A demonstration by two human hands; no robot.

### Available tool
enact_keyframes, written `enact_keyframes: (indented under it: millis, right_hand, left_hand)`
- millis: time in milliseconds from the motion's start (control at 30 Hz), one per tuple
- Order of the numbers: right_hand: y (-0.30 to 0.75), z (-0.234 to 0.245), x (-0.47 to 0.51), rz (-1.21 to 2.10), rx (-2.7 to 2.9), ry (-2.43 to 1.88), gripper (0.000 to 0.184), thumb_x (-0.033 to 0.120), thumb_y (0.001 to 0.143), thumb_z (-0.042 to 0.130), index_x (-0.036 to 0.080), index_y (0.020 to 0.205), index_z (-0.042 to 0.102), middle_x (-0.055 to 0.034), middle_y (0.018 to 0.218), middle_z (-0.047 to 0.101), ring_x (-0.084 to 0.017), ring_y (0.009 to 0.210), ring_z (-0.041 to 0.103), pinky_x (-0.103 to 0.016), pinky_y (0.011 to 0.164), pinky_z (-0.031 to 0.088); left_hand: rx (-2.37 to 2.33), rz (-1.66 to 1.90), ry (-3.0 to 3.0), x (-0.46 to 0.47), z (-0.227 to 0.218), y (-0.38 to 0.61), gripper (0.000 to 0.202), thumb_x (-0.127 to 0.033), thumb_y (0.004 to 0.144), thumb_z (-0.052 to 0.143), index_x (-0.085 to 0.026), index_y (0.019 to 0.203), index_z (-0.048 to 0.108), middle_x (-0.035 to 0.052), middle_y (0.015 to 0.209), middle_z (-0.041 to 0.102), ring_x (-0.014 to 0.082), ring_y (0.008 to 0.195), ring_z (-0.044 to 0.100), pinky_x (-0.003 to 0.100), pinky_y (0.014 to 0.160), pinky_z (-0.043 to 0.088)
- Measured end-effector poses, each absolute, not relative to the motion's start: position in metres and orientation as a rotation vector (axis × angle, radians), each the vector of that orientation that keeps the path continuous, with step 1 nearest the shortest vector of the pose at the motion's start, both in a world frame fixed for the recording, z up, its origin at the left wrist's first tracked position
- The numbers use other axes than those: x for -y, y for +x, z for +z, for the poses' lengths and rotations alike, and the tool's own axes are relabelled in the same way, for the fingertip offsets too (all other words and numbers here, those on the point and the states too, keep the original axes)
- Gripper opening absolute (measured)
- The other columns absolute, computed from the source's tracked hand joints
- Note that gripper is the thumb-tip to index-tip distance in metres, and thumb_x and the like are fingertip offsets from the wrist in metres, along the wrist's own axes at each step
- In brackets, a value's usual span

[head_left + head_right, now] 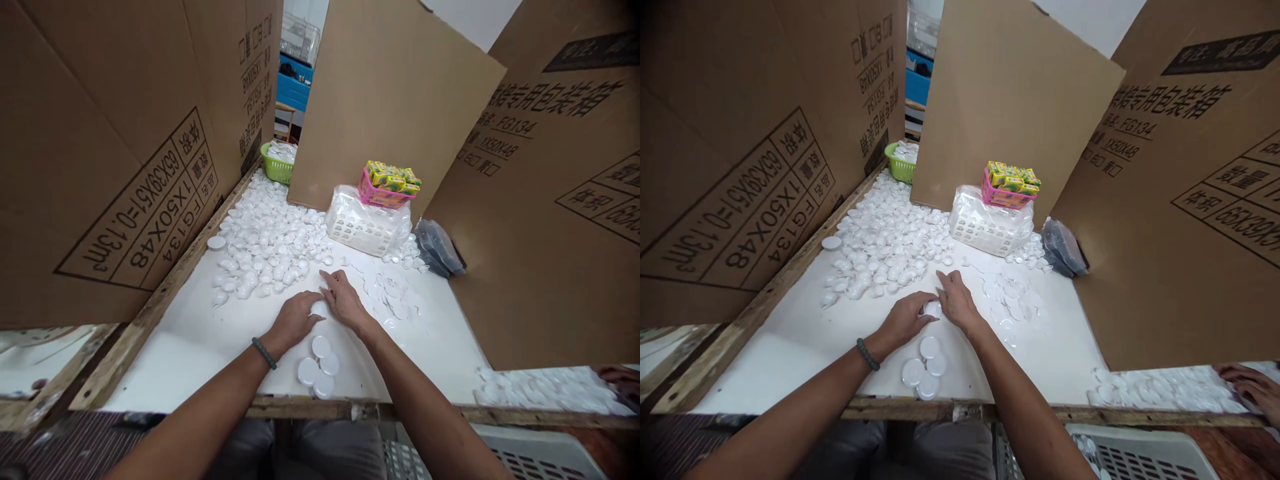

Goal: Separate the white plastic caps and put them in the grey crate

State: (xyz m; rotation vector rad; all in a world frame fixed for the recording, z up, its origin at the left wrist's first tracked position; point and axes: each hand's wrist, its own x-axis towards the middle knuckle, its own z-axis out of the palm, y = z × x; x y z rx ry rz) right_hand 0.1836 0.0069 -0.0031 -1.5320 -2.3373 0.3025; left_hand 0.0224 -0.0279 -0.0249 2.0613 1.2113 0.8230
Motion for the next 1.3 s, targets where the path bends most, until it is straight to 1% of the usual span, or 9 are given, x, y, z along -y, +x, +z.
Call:
enact_keyframes:
  millis: [100, 233, 333, 433, 667, 933, 1100, 1233, 1300]
  right_hand:
    - [0.190, -0.003, 0.015, 0.296, 2.310, -1.582, 0.024, 0.025, 0.087, 0.044, 0.019, 0.109, 0.054, -0.0064, 0.100, 0.046, -0.013, 0.071, 0.052, -0.027, 0.065, 0.045]
    - [0.199, -0.006, 0.037, 0.256, 2.228, -1.624, 0.015, 0.022, 0.087, 0.045, 0.018, 0.096, 0.056, -0.0057, 0.097, 0.054, -0.015, 0.076, 0.055, -0.027, 0.068, 0.045]
    - [0.206, -0.009, 0.047, 0.174, 2.226, -1.636, 0.015, 0.021, 0.088, 0.045, 0.018, 0.083, 0.059, -0.0067, 0.096, 0.059, -0.019, 0.086, 0.056, -0.030, 0.074, 0.045]
    - [0.208, -0.010, 0.052, 0.192, 2.119, -1.624, 0.019, 0.022, 0.086, 0.050, 0.018, 0.073, 0.062, -0.0063, 0.096, 0.061, -0.017, 0.083, 0.059, -0.029, 0.074, 0.046]
    - [0.181, -0.017, 0.042, 0.339, 2.082, -1.343, 0.019, 0.020, 0.087, 0.049, 0.020, 0.086, 0.069, -0.0044, 0.091, 0.066, -0.014, 0.082, 0.062, -0.024, 0.075, 0.050]
    - [0.188, -0.023, 0.049, 0.257, 2.317, -1.297, 0.026, 0.017, 0.089, 0.044, 0.020, 0.101, 0.067, -0.0062, 0.103, 0.067, -0.016, 0.094, 0.062, -0.028, 0.082, 0.052]
    - [0.191, -0.028, 0.050, 0.185, 2.301, -1.221, 0.027, 0.017, 0.088, 0.045, 0.018, 0.104, 0.066, -0.0082, 0.105, 0.067, -0.020, 0.103, 0.058, -0.037, 0.093, 0.046]
    - [0.188, -0.022, 0.043, 0.468, 2.057, -1.384, 0.018, 0.025, 0.085, 0.053, 0.021, 0.087, 0.070, -0.0048, 0.088, 0.070, -0.021, 0.091, 0.059, -0.036, 0.082, 0.048]
    - [0.186, -0.016, 0.042, 0.720, 1.871, -1.492, 0.020, 0.033, 0.084, 0.054, 0.021, 0.092, 0.069, -0.0037, 0.083, 0.070, -0.020, 0.081, 0.061, -0.034, 0.074, 0.049]
  left_hand:
    - [-1.197, 0.867, 2.052, 0.030, -0.026, 0.020, 0.036, -0.018, 0.075, 0.061, -0.016, 0.110, 0.056, 0.0070, 0.104, 0.062, 0.0191, 0.088, 0.057, 0.031, 0.077, 0.046]
    - [-1.226, 0.864, 2.061, 0.031, -0.031, 0.019, 0.039, -0.019, 0.074, 0.063, -0.014, 0.112, 0.055, 0.0076, 0.099, 0.062, 0.0183, 0.083, 0.057, 0.031, 0.076, 0.046]
    - [-1.255, 0.882, 2.066, 0.031, -0.034, 0.019, 0.038, -0.020, 0.074, 0.064, -0.015, 0.111, 0.055, 0.0069, 0.096, 0.062, 0.0178, 0.082, 0.057, 0.031, 0.076, 0.046]
    - [-1.258, 0.872, 2.072, 0.031, -0.033, 0.020, 0.038, -0.019, 0.073, 0.064, -0.016, 0.110, 0.055, 0.0069, 0.097, 0.061, 0.0176, 0.082, 0.056, 0.031, 0.076, 0.046]
    - [-1.253, 0.868, 2.041, 0.030, -0.033, 0.019, 0.038, -0.015, 0.075, 0.058, -0.014, 0.112, 0.053, 0.0077, 0.099, 0.061, 0.0171, 0.082, 0.057, 0.031, 0.077, 0.046]
    - [-1.257, 0.865, 2.062, 0.029, -0.036, 0.022, 0.031, -0.020, 0.078, 0.059, -0.014, 0.108, 0.055, 0.0072, 0.095, 0.063, 0.0182, 0.083, 0.056, 0.031, 0.077, 0.046]
    - [-1.254, 0.845, 2.089, 0.032, -0.033, 0.021, 0.031, -0.015, 0.077, 0.057, -0.014, 0.108, 0.056, 0.0083, 0.101, 0.063, 0.0214, 0.093, 0.054, 0.033, 0.082, 0.044]
    - [-1.210, 0.873, 2.003, 0.031, -0.027, 0.017, 0.028, -0.016, 0.076, 0.057, -0.016, 0.104, 0.058, 0.0065, 0.097, 0.064, 0.0205, 0.090, 0.056, 0.031, 0.079, 0.044]
    - [-1.176, 0.889, 1.861, 0.029, -0.023, 0.015, 0.026, -0.021, 0.075, 0.059, -0.017, 0.100, 0.059, 0.0036, 0.085, 0.066, 0.0178, 0.079, 0.059, 0.028, 0.071, 0.045]
